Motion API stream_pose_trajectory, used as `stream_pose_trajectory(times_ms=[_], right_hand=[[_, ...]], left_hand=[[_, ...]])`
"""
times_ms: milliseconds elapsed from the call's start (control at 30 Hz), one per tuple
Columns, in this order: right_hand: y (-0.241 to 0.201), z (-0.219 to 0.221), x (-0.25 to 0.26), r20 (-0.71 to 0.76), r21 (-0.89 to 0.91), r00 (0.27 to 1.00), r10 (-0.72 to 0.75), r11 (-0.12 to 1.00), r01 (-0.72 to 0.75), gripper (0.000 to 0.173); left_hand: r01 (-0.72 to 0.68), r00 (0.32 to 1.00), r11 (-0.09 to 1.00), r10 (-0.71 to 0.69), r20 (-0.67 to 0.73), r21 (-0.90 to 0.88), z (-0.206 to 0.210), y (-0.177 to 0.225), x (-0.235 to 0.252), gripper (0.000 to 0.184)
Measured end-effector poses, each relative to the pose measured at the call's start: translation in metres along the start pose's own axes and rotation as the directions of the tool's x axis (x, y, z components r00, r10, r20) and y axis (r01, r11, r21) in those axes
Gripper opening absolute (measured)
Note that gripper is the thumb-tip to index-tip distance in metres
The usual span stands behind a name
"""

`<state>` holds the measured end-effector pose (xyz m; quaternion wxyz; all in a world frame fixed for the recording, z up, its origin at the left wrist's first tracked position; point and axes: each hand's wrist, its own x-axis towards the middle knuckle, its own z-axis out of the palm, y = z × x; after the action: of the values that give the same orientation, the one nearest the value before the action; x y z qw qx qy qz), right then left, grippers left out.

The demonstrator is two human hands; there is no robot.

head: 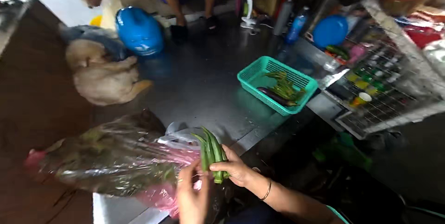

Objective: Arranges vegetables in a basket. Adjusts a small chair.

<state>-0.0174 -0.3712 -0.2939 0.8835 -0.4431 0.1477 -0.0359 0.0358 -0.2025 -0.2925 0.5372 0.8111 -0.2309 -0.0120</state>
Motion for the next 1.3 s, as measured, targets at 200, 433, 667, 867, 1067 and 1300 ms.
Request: stream_pose_trajectory(times_ms=[200,433,667,867,1067,1300], right_hand=[[-0.066,-0.061,-0.046,-0.367,0.073,0.930,-0.022,0.996,0.052,0.058],[-0.192,-0.257,-0.010,-0.444,-0.546,0.810,-0.383,0.833,0.095,0.070],[-0.301,-0.434,0.066,-0.362,-0.918,0.836,-0.413,0.314,-0.242,0.105],[-0.315,-0.477,0.117,-0.373,-0.912,0.914,-0.160,-0.117,-0.393,0.104],[-0.284,-0.390,0.150,-0.016,-1.000,0.958,-0.286,0.017,-0.011,0.075],[-0.158,-0.188,0.134,0.264,-0.929,0.960,-0.087,0.245,0.278,0.050]], left_hand=[[-0.330,0.923,0.936,0.293,0.251,0.121,0.123,0.064,0.017,0.042],[-0.136,0.989,0.933,0.110,0.095,0.332,0.155,0.116,0.055,0.060],[0.414,0.860,0.602,-0.011,-0.511,0.683,0.122,-0.001,0.045,0.101],[0.716,0.652,0.506,-0.235,-0.721,0.482,0.091,-0.055,-0.005,0.123],[0.791,0.611,0.435,-0.533,-0.585,0.430,0.041,-0.108,-0.038,0.078],[0.783,0.623,0.409,-0.506,-0.597,0.469,-0.040,-0.127,-0.042,0.073]])
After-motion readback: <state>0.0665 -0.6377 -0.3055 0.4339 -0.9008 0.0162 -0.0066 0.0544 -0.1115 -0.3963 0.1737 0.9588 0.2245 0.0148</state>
